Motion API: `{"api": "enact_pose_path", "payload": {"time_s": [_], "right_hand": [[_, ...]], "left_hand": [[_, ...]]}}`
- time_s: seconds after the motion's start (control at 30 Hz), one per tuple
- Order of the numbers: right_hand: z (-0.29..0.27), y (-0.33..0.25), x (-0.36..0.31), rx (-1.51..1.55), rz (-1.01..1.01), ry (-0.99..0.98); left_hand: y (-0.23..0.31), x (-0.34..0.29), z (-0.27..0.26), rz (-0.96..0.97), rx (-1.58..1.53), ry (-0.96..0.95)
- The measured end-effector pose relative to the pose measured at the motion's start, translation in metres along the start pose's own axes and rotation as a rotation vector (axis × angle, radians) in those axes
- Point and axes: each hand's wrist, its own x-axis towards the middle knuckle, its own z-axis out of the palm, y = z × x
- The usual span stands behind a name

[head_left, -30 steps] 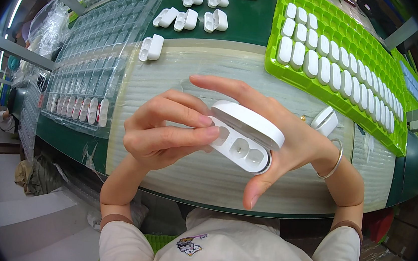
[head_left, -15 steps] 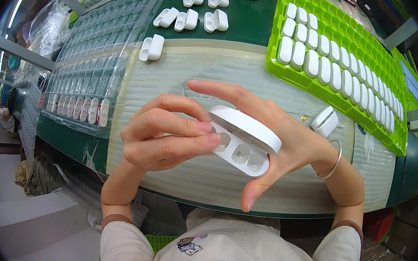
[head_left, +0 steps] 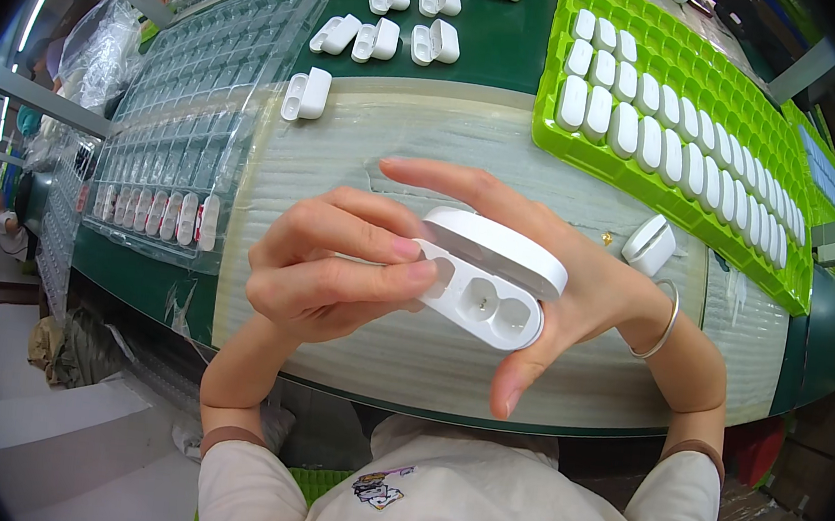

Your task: The person assembles white wireless earbud cases by hand. They pick up a case, open it, insert a small internal component, close the case, and place it into a green tray. This process is repeated for multiple units on a factory assembly line.

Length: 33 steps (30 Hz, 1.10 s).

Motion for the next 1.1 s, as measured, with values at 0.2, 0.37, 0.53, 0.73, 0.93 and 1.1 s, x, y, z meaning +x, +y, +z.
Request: {"api": "enact_pose_path", "payload": {"time_s": [0.2, 0.37, 0.53, 0.73, 0.93, 1.1], "right_hand": [[-0.001, -0.003, 0.000, -0.032, -0.015, 0.000], [-0.002, -0.002, -0.001, -0.124, -0.068, 0.019], [0.001, -0.009, -0.001, -0.139, -0.090, 0.048], [0.005, -0.013, -0.002, -0.153, -0.080, 0.072], [0.004, -0.013, -0.003, -0.181, -0.061, 0.092], [0.003, -0.014, -0.003, -0.184, -0.027, 0.094]], "left_hand": [[0.001, 0.005, -0.004, 0.018, 0.090, -0.092], [0.004, 0.004, -0.003, 0.002, 0.113, -0.132], [0.006, 0.002, -0.004, 0.027, 0.155, -0.153], [0.005, 0.002, -0.005, 0.047, 0.176, -0.184], [0.011, 0.004, -0.005, -0.058, 0.204, -0.213], [0.007, 0.003, -0.001, 0.001, 0.230, -0.149]]}}
